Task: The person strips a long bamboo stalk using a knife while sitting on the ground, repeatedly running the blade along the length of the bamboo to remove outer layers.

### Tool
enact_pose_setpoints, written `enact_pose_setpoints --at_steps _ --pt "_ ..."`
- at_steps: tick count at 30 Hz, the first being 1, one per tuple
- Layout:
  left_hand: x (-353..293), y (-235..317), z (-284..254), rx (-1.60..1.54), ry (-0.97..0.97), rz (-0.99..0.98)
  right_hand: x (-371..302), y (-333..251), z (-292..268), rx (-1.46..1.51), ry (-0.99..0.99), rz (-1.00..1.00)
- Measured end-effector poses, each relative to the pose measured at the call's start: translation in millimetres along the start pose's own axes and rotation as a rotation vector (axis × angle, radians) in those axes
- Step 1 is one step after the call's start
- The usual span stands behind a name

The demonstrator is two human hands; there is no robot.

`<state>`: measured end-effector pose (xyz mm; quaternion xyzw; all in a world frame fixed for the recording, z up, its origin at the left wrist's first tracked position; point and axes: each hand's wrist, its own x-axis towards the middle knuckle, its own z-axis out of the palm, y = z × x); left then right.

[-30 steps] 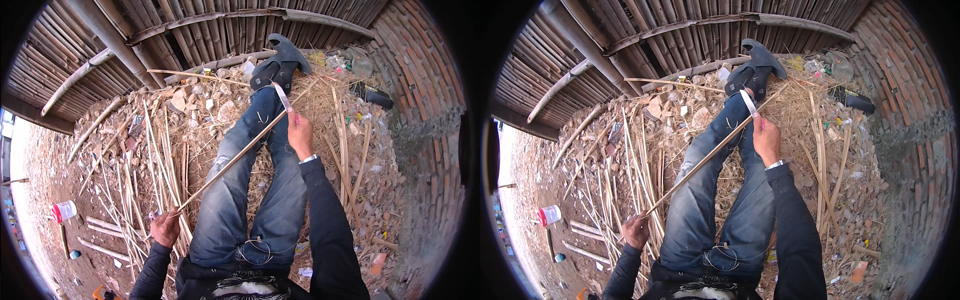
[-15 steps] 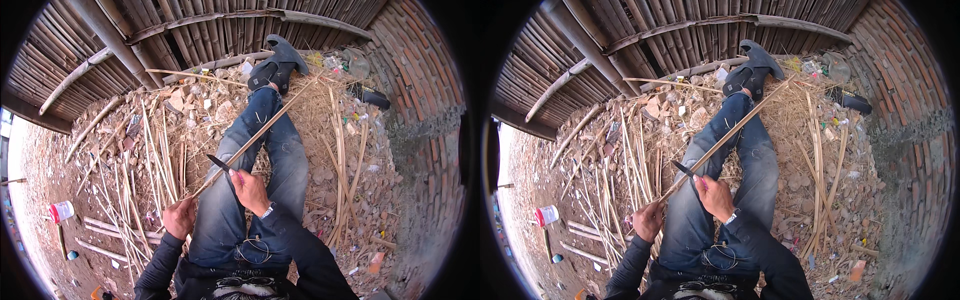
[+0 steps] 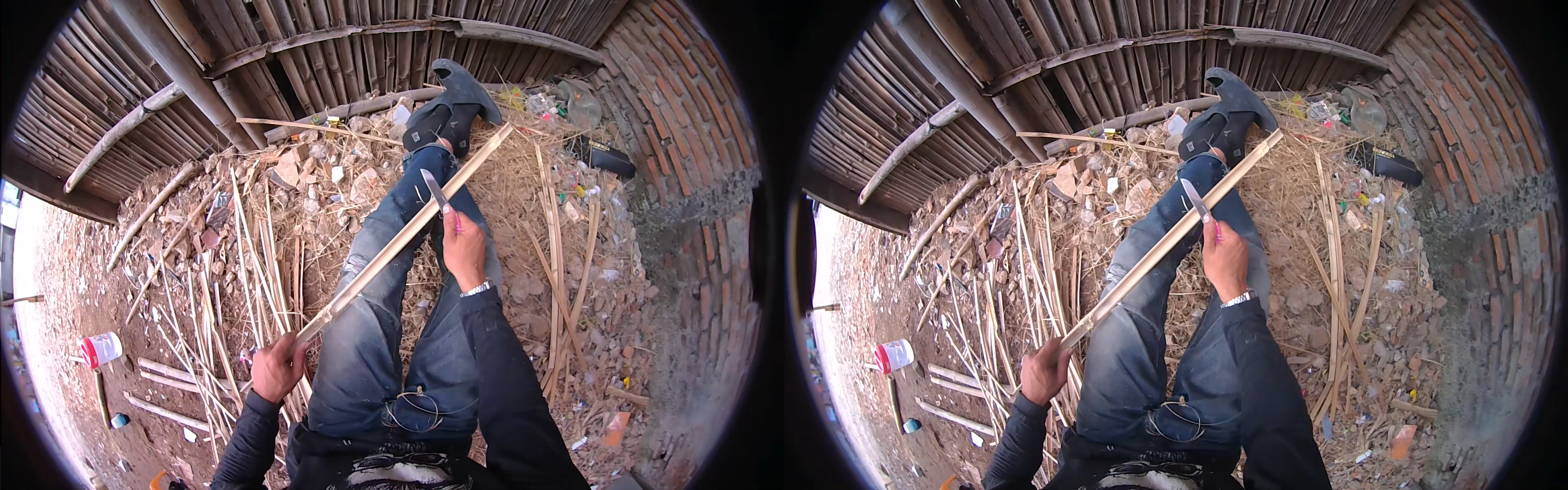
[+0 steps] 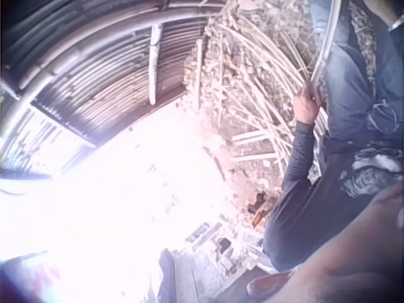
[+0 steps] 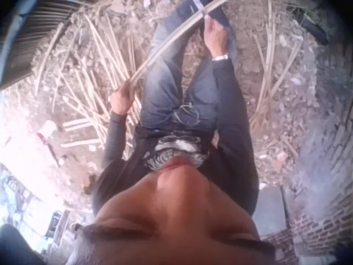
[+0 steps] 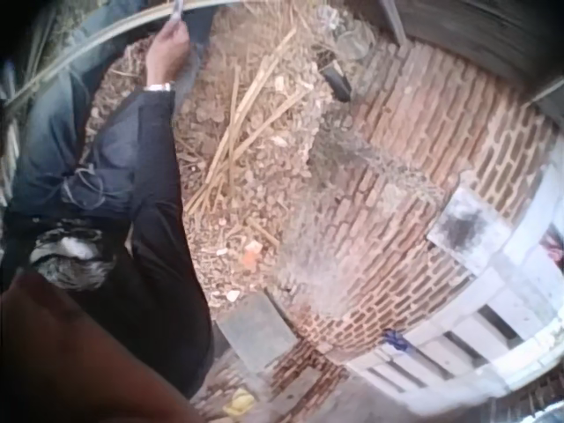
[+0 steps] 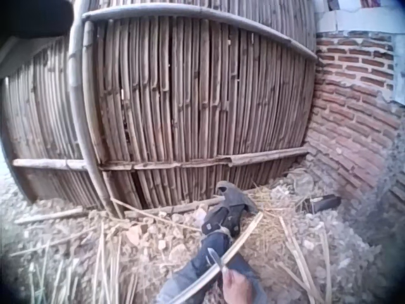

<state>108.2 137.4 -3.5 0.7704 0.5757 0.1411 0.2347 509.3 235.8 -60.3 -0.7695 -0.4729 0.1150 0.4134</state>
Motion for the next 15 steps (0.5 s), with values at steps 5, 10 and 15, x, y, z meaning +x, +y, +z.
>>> enact_pose_setpoints --at_steps 5,10,15 --pt "-31 -56 -28 0.024 -0.093 -0.069 53 26 -9 -0.081 0.048 0.047" --pt "-34 -57 -32 0.01 -0.164 -0.192 47 28 -5 -0.081 0.073 0.042" --pt "-10 -34 -22 -0.025 -0.227 -0.218 -4 6 12 0.047 -0.021 0.045"
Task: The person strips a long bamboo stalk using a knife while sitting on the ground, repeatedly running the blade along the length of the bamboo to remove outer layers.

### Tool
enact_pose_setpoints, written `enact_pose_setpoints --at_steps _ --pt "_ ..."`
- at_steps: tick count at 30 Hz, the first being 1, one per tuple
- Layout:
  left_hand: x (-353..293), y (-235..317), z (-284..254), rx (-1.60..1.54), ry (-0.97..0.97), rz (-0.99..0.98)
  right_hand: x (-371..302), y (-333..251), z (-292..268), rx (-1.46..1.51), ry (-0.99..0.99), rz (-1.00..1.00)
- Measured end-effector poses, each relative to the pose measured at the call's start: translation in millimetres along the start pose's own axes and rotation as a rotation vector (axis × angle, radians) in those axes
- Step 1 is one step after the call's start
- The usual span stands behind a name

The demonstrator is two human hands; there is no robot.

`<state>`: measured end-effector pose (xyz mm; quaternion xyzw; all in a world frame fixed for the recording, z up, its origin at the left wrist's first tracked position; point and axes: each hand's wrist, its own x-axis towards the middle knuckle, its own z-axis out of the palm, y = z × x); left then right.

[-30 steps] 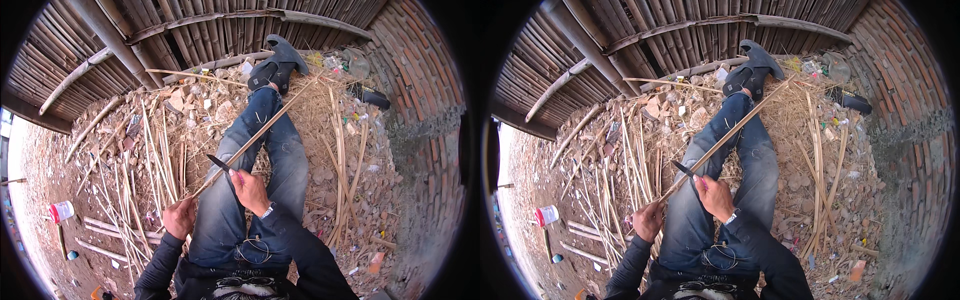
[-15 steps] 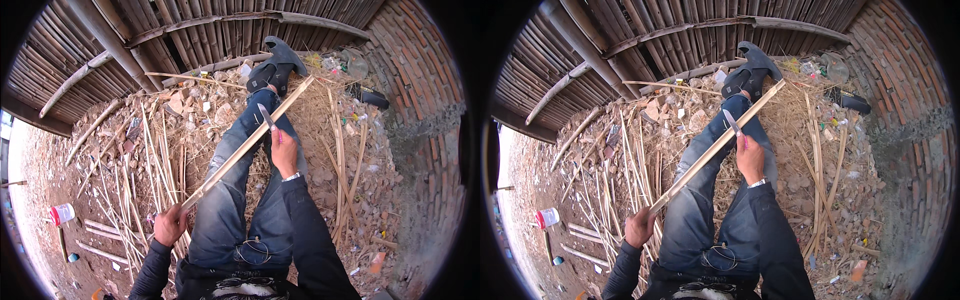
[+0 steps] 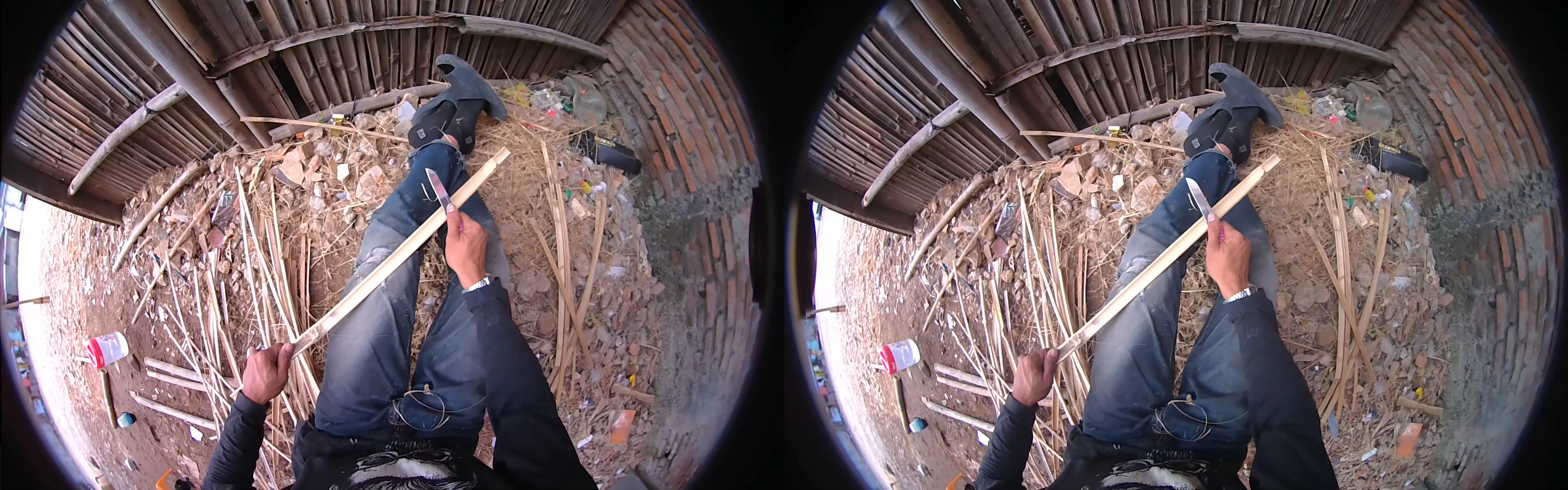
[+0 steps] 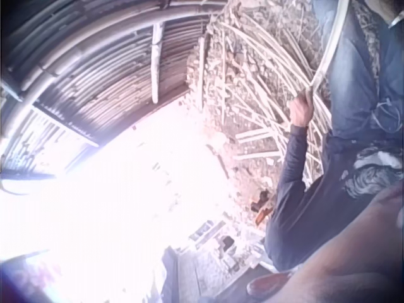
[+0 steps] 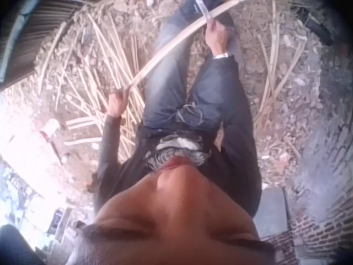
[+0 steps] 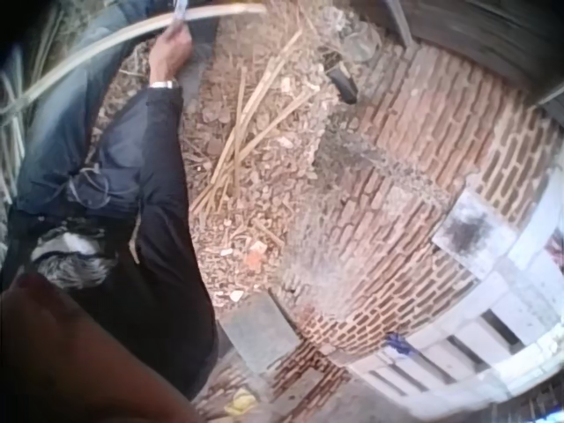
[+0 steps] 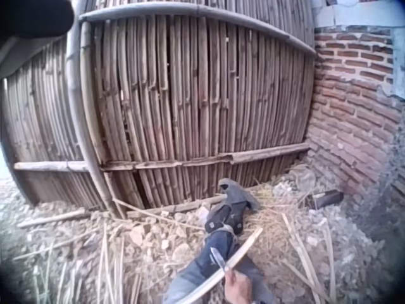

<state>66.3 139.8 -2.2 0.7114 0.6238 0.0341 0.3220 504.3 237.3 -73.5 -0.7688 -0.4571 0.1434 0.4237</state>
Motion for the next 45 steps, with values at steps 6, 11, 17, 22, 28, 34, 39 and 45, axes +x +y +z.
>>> enact_pose_setpoints --at_steps 6,11,17,22,28,34,39,45 --pt "1 12 2 0.006 0.003 0.008 -60 -33 13 0.123 -0.097 -0.039" --pt "14 49 24 -0.189 -0.024 -0.04 -120 -62 14 0.096 -0.278 -0.089" --pt "35 48 23 -0.389 -0.226 -0.142 -103 -48 -12 0.109 -0.3 -0.058" --pt "8 -10 -8 -0.473 -0.434 -0.304 -7 0 -23 -0.044 -0.036 0.031" --pt "-28 -49 -28 -0.698 -0.469 -0.491 47 22 -24 -0.11 0.062 0.09" --pt "-19 -64 8 -0.529 -0.426 -0.276 10 10 -18 -0.092 -0.007 0.032" --pt "-13 -56 27 -0.084 0.077 0.62 -20 -4 -26 -0.008 -0.208 0.037" --pt "25 31 15 -0.845 -0.599 -0.541 -108 -42 -19 0.102 -0.421 -0.08"
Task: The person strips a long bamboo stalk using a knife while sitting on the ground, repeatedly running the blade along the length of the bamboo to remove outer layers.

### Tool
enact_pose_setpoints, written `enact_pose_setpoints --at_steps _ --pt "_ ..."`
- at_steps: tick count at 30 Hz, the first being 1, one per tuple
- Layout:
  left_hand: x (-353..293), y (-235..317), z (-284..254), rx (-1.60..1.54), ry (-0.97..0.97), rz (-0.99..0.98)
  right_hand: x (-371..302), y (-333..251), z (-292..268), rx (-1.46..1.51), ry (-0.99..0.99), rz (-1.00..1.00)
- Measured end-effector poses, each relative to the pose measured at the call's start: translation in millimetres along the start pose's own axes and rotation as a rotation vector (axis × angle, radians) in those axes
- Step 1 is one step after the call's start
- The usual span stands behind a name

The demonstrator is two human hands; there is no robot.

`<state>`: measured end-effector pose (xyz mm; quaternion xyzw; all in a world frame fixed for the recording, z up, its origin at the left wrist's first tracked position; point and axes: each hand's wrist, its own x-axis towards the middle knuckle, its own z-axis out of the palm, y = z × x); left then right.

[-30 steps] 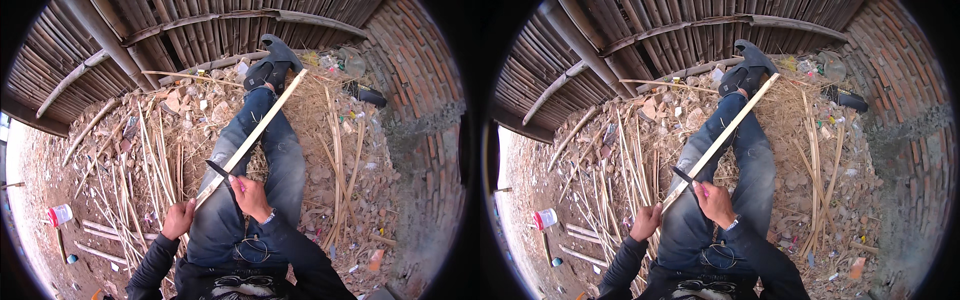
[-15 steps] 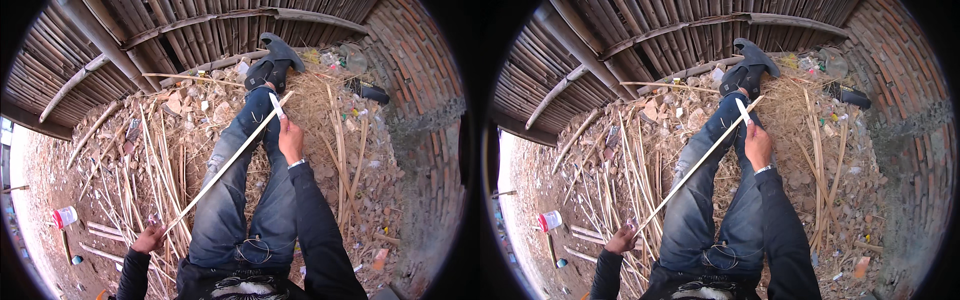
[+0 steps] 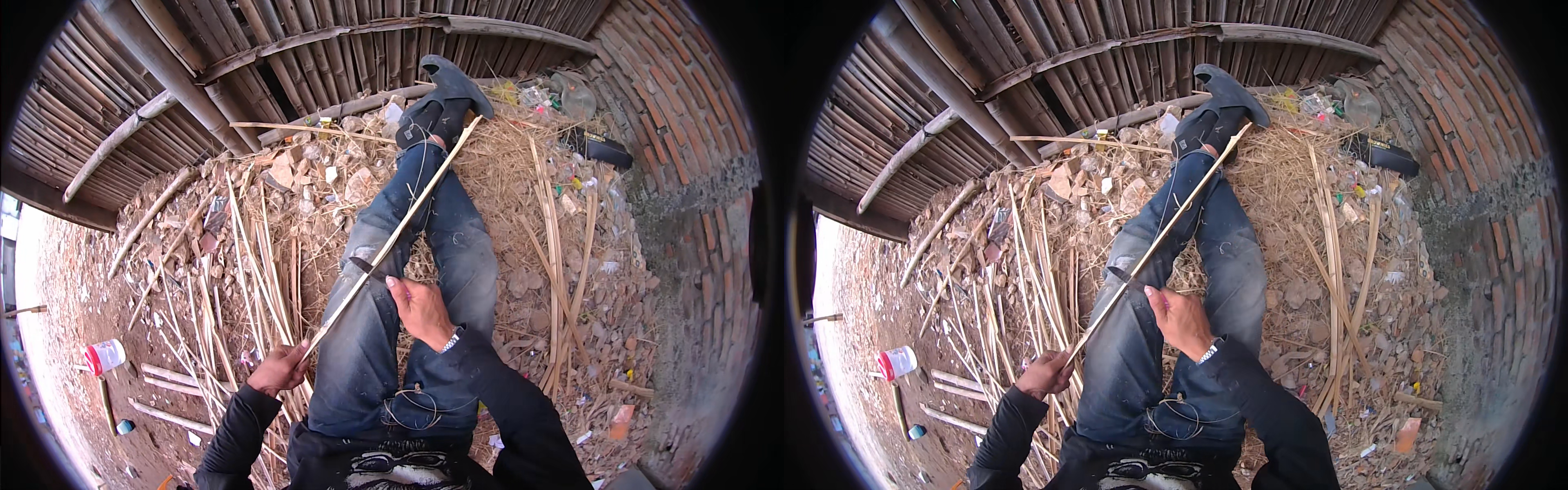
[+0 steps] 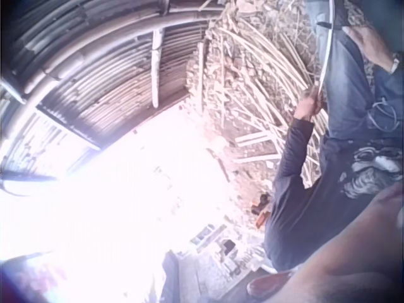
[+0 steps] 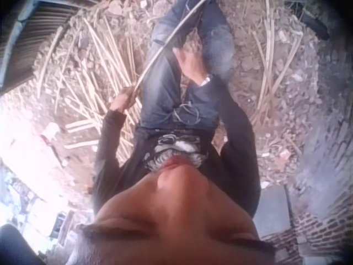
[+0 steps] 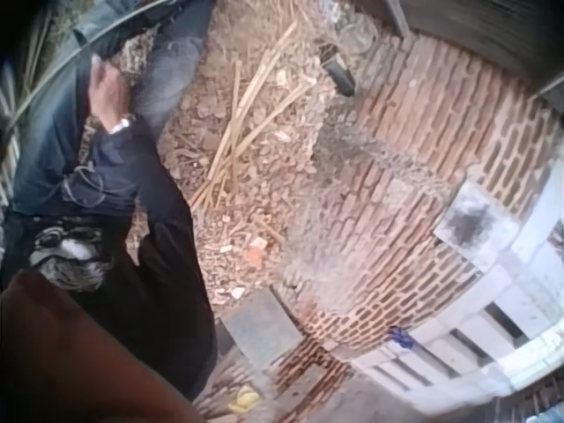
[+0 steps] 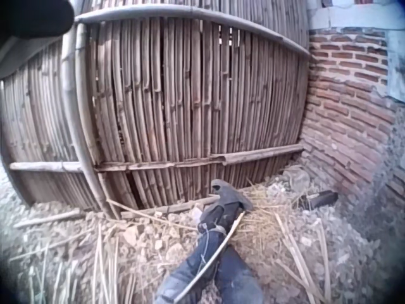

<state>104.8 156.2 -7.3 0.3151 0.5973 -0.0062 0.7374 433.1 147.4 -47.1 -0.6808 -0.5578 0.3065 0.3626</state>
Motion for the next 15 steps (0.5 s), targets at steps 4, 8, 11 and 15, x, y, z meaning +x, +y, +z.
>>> enact_pose_setpoints --at_steps 4,8,11,15 --pt "25 6 18 -0.043 -0.018 0.063 -47 -25 27 0.135 -0.135 0.023" --pt "16 8 20 -0.097 -0.027 0.008 -34 -7 16 0.347 -0.397 0.119" --pt "9 -8 3 -0.032 0.034 0.055 -3 11 4 0.279 -0.22 0.129" --pt "-4 -55 -37 0.117 0.069 0.133 68 10 -40 -0.053 0.163 0.039"
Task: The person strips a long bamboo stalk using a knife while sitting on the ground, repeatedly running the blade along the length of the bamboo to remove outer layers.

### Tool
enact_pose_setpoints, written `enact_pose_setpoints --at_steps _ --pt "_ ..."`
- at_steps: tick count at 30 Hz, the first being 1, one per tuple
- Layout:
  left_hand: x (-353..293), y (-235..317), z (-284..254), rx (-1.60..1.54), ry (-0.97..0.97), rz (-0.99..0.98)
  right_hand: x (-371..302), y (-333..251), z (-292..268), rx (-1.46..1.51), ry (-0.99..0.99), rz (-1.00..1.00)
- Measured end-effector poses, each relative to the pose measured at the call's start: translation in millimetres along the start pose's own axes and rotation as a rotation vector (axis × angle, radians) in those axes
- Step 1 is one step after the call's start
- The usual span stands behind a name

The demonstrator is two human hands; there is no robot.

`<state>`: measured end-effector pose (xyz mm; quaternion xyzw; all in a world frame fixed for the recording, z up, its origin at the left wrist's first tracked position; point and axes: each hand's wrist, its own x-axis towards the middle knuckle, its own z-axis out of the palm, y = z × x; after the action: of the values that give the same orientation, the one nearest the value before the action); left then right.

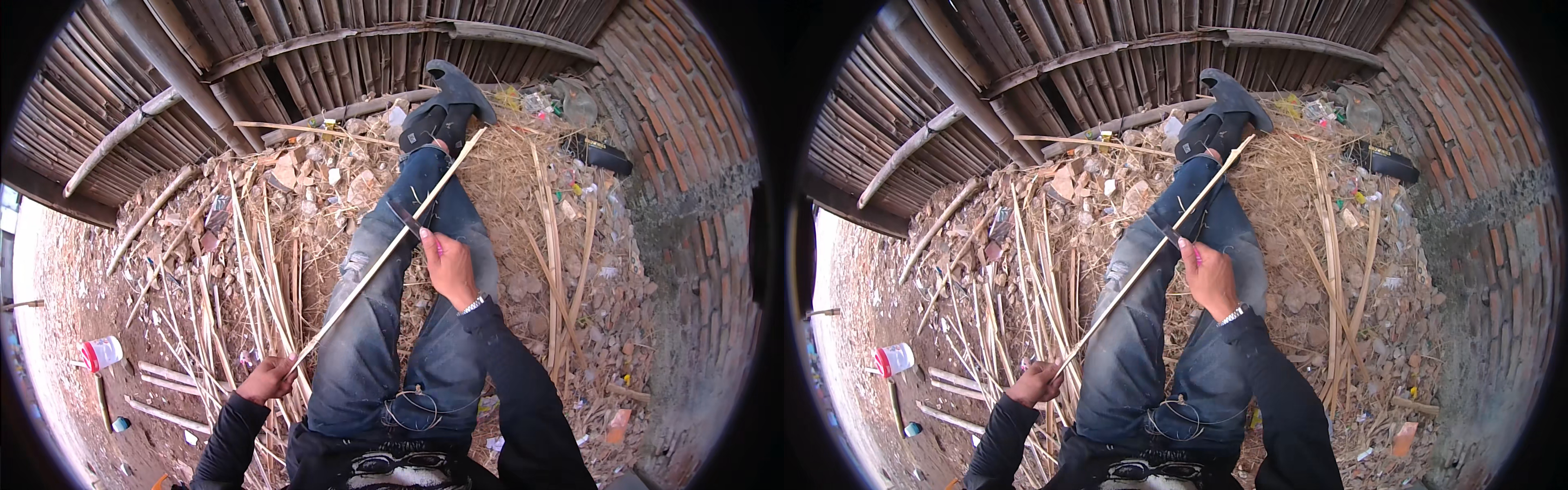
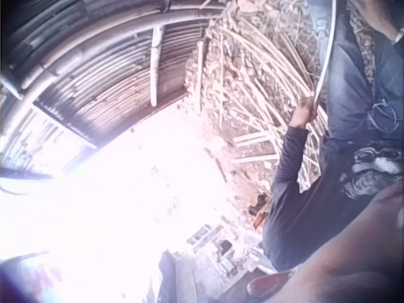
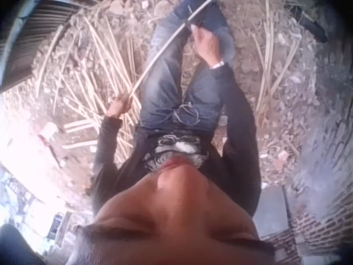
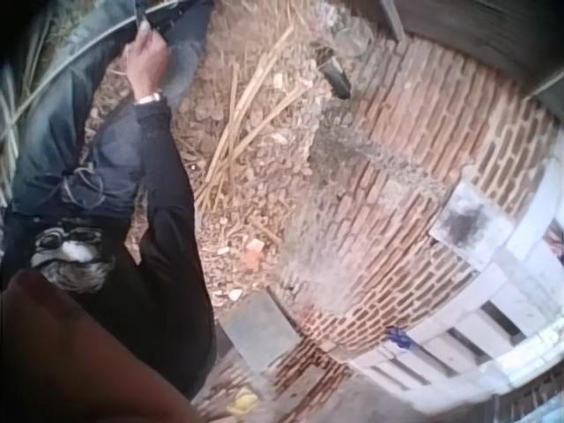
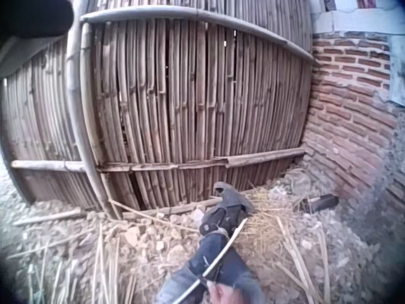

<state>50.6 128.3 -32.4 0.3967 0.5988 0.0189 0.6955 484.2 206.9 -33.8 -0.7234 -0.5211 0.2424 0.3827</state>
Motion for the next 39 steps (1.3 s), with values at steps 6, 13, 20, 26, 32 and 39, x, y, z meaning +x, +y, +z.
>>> enact_pose_setpoints --at_steps 6,13,20,26,32,39 --pt "-32 -15 -31 -0.03 0.013 -0.141 63 42 -13 -0.282 0.3 -0.062" --pt "-17 18 -2 -0.1 0.015 -0.162 7 8 20 -0.105 0.151 -0.05" --pt "19 58 38 -0.157 -0.013 -0.187 -87 -18 45 0.024 -0.024 -0.042" --pt "39 71 59 -0.26 -0.123 -0.09 -127 -37 35 0.222 -0.23 0.04" --pt "12 43 32 -0.154 -0.027 -0.103 -43 -2 9 -0.007 -0.049 0.03" --pt "-29 -45 -36 0.226 0.15 0.162 60 45 -23 -0.292 0.267 -0.002"
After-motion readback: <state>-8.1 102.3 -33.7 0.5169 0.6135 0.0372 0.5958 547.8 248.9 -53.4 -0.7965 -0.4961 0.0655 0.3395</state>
